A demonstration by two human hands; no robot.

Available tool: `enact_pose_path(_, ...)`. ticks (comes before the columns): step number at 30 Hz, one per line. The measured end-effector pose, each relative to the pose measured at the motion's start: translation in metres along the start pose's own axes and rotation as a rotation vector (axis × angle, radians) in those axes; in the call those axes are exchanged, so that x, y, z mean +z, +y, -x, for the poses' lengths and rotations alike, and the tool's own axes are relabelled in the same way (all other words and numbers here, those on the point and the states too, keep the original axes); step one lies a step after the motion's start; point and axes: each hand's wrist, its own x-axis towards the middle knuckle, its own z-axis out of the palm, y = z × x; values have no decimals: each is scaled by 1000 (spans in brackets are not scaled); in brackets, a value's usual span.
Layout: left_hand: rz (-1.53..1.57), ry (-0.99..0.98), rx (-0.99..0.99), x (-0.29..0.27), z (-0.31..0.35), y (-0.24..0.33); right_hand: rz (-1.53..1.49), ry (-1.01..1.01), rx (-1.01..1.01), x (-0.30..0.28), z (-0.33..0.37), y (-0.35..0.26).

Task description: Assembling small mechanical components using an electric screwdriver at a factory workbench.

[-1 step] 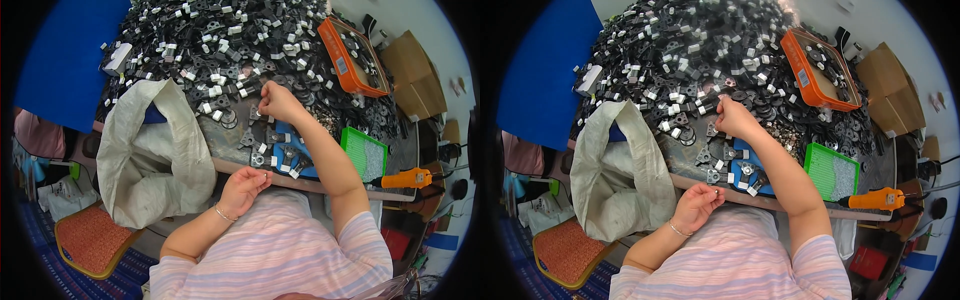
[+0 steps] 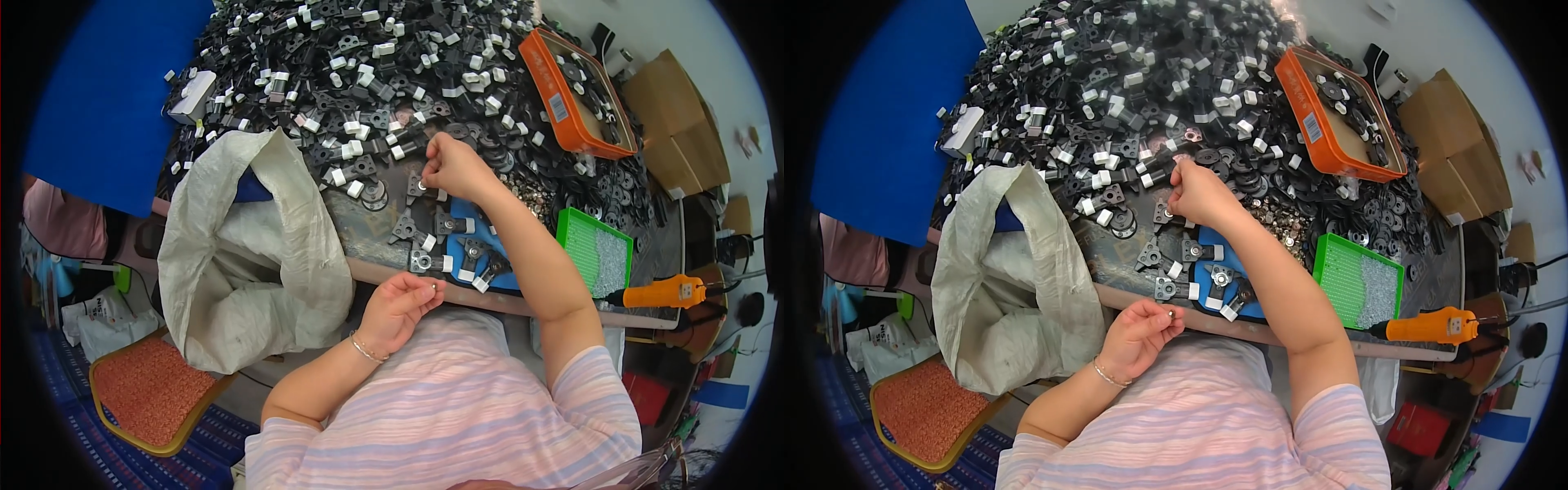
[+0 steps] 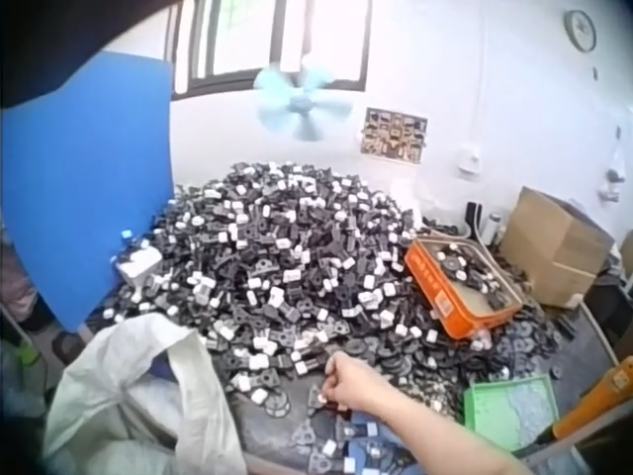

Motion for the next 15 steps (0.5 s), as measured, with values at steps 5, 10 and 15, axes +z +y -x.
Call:
enact_pose_path(5, -2, 10, 5, 1, 2, 0, 2, 29, -23, 4, 2, -2)
enact_pose_path(10, -7, 15, 5, -1, 4, -1, -39, 37, -20, 7, 0, 4)
enact_pose_path(15, -5, 18, 17, 0, 6, -1, -75, 31, -10, 11, 0, 6)
